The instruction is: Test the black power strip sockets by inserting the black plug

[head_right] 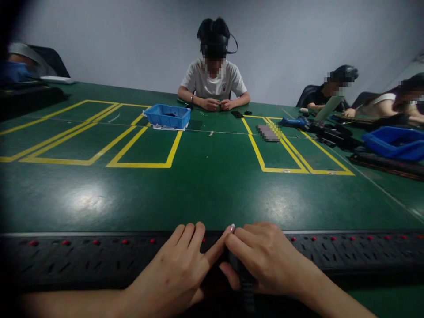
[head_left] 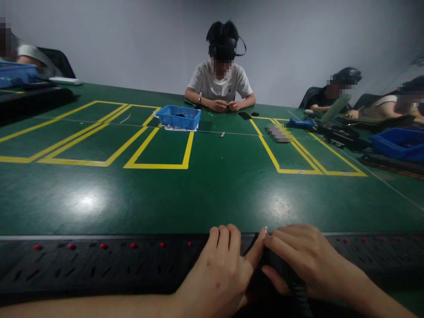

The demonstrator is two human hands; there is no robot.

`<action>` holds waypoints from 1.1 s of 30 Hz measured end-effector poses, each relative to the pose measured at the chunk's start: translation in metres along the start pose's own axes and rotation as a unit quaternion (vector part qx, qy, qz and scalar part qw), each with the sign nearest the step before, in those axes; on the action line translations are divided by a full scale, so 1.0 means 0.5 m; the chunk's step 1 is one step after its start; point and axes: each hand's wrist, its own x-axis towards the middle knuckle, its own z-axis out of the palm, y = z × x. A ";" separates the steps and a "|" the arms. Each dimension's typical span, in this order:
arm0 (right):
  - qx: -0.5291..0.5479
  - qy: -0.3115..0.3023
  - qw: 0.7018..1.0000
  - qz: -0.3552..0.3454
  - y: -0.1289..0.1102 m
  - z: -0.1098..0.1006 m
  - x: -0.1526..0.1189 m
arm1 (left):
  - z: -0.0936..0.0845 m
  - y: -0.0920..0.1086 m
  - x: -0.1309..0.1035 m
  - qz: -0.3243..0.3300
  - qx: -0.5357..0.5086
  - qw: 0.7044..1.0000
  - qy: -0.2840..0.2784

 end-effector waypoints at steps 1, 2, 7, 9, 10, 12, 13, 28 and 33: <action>-0.001 0.002 1.000 0.000 0.000 0.001 0.000 | 0.001 0.000 0.000 0.001 0.000 1.000 0.002; 0.000 0.004 1.000 0.000 0.001 0.001 -0.001 | 0.002 0.000 0.000 0.001 0.001 1.000 0.004; 0.004 0.003 1.000 0.000 0.002 0.001 -0.002 | 0.002 0.001 -0.002 -0.002 0.002 1.000 0.015; 0.005 0.001 1.000 -0.001 0.001 0.000 -0.002 | 0.001 0.001 -0.003 -0.002 0.000 1.000 0.015; 0.007 0.000 1.000 -0.001 0.001 0.000 -0.002 | 0.000 0.001 -0.003 -0.002 -0.001 1.000 0.015; 0.008 -0.002 1.000 0.000 0.001 -0.001 -0.001 | 0.001 0.000 -0.002 -0.004 -0.001 1.000 0.015; 0.009 -0.002 1.000 0.001 0.001 -0.001 -0.001 | 0.001 0.000 -0.002 -0.004 0.000 1.000 0.016; -0.006 0.002 1.000 0.003 -0.002 0.001 -0.001 | 0.001 -0.001 -0.002 -0.009 -0.011 1.000 0.010; -0.008 -0.010 1.000 -0.006 0.000 0.000 -0.002 | -0.001 0.000 -0.002 -0.009 -0.013 1.000 0.010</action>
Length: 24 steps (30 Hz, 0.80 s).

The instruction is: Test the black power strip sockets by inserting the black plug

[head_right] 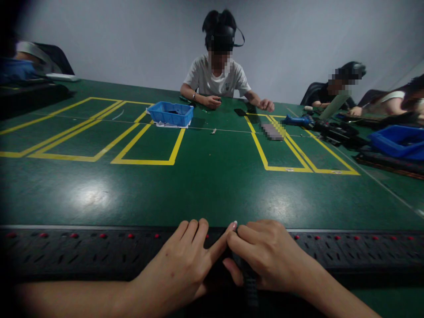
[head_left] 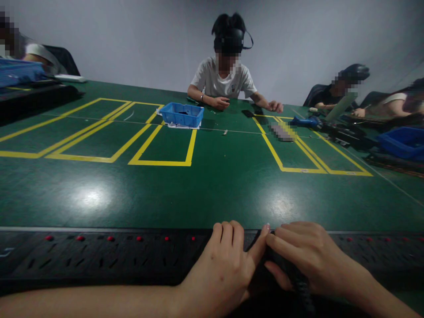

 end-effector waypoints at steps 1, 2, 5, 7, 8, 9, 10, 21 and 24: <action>-0.001 0.003 1.000 -0.004 0.000 0.000 0.000 | 0.000 0.000 0.000 0.000 0.001 1.000 0.002; -0.002 0.005 1.000 -0.007 0.001 0.000 0.001 | -0.001 0.000 0.000 0.000 0.003 1.000 0.004; 0.001 0.001 1.000 -0.009 0.002 -0.001 0.001 | 0.000 -0.001 0.000 0.005 0.017 1.000 0.010; 0.003 -0.002 1.000 -0.009 0.002 -0.002 0.002 | 0.002 -0.003 -0.001 0.007 0.021 1.000 0.012; 0.004 -0.004 1.000 -0.010 0.002 -0.002 0.002 | 0.002 -0.003 -0.001 0.008 0.022 1.000 0.013; 0.005 -0.005 1.000 -0.010 0.002 -0.003 0.002 | 0.003 -0.003 -0.001 0.007 0.022 1.000 0.013; 0.006 -0.005 1.000 -0.009 0.001 -0.003 0.002 | 0.003 -0.004 -0.002 0.006 0.021 1.000 0.014; -0.001 -0.002 1.000 -0.004 0.001 -0.002 0.000 | 0.002 -0.003 0.000 0.001 0.018 1.000 0.013; 0.001 0.000 1.000 -0.005 0.001 -0.001 0.000 | 0.003 -0.004 -0.001 0.004 0.018 1.000 0.017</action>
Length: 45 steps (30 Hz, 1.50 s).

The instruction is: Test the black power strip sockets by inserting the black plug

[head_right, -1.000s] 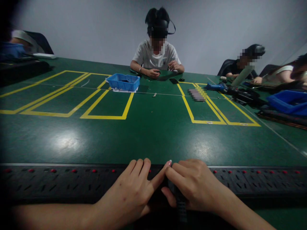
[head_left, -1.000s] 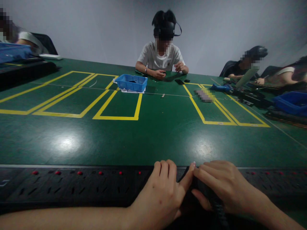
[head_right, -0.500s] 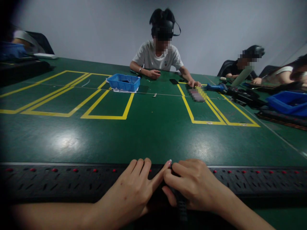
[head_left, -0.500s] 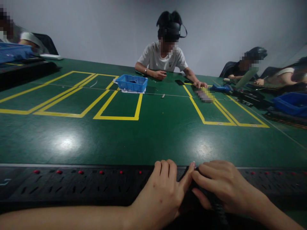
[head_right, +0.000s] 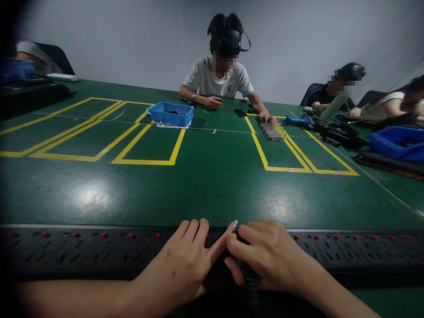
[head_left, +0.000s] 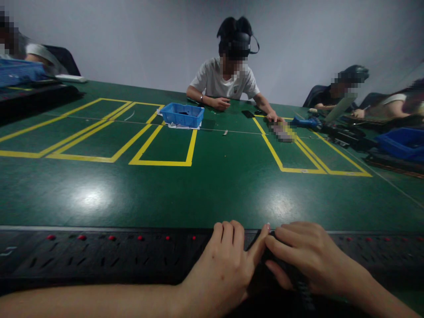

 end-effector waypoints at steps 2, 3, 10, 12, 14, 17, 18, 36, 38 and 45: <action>0.002 -0.002 1.000 0.000 0.001 0.001 0.000 | 0.000 0.000 0.000 0.000 -0.001 1.000 -0.001; 0.004 -0.003 1.000 -0.001 0.001 0.001 -0.001 | -0.001 0.000 0.000 0.001 -0.001 1.000 -0.001; 0.006 -0.002 1.000 -0.004 0.002 0.001 -0.002 | -0.001 0.003 0.001 0.000 0.007 1.000 0.004; 0.007 -0.002 1.000 -0.004 0.002 0.000 -0.002 | 0.000 0.003 -0.001 -0.002 0.008 1.000 0.005; 0.008 -0.004 1.000 -0.001 0.001 0.000 -0.001 | 0.002 0.002 -0.002 -0.003 0.008 1.000 0.003; 0.010 -0.004 1.000 0.000 0.001 0.001 -0.001 | 0.003 0.002 -0.001 -0.002 0.007 1.000 0.001; 0.010 -0.003 1.000 0.000 0.002 0.002 -0.001 | 0.003 0.002 -0.001 -0.001 0.006 1.000 0.001; 0.010 0.003 1.000 0.003 0.001 0.000 -0.002 | 0.003 0.001 0.000 -0.001 0.000 1.000 0.006; 0.009 0.003 1.000 0.003 0.001 0.000 -0.001 | 0.003 0.001 0.001 -0.004 0.000 1.000 0.006; 0.006 0.003 1.000 -0.001 0.001 -0.001 0.000 | -0.001 0.001 0.003 -0.002 0.002 1.000 -0.002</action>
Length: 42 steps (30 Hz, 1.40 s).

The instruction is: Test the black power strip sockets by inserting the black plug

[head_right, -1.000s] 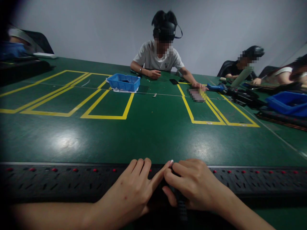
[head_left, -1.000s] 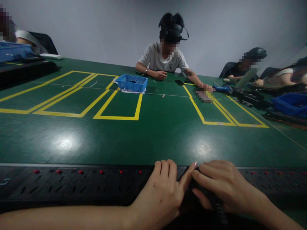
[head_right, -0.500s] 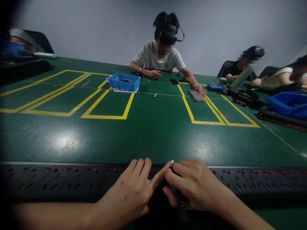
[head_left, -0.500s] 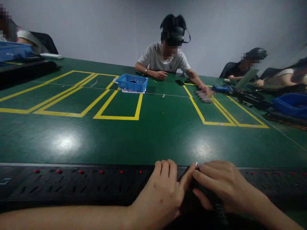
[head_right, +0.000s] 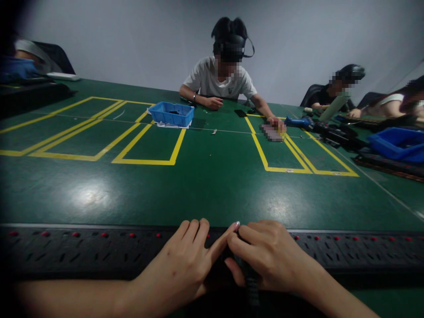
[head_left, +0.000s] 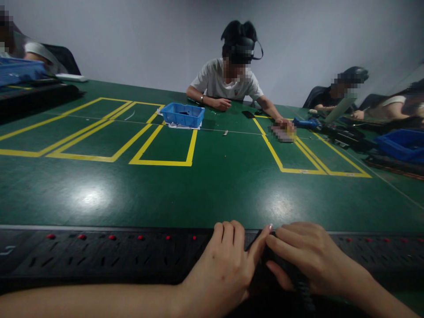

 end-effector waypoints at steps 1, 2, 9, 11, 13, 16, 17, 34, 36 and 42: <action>-0.001 0.000 1.000 -0.001 0.000 0.000 0.000 | 0.000 0.000 0.000 -0.001 0.002 1.000 0.000; -0.003 -0.002 1.000 0.001 0.000 0.000 -0.001 | 0.000 0.000 0.000 -0.002 0.004 1.000 0.000; 0.002 -0.009 1.000 0.003 0.000 0.001 0.000 | 0.002 0.001 -0.003 -0.002 0.002 1.000 0.002; 0.004 -0.007 1.000 0.002 0.001 0.002 0.000 | 0.000 0.001 -0.002 -0.003 -0.001 1.000 -0.002; 0.005 -0.006 1.000 0.002 0.001 0.002 0.001 | -0.001 0.002 -0.001 -0.002 -0.005 1.000 -0.005; 0.002 -0.002 1.000 0.002 0.000 0.000 0.001 | -0.001 0.003 0.000 -0.002 -0.005 1.000 -0.007; 0.001 0.000 1.000 0.001 0.000 0.000 0.001 | 0.000 0.003 0.000 -0.002 -0.005 1.000 -0.007; -0.003 0.004 1.000 -0.001 -0.003 -0.002 0.002 | 0.001 0.001 -0.001 -0.003 -0.007 1.000 -0.002; -0.006 0.004 1.000 -0.002 -0.003 -0.002 0.002 | 0.003 0.002 -0.001 -0.003 -0.007 1.000 0.000; -0.001 -0.001 1.000 0.002 -0.002 -0.001 0.000 | 0.001 0.000 0.000 -0.002 -0.008 1.000 -0.004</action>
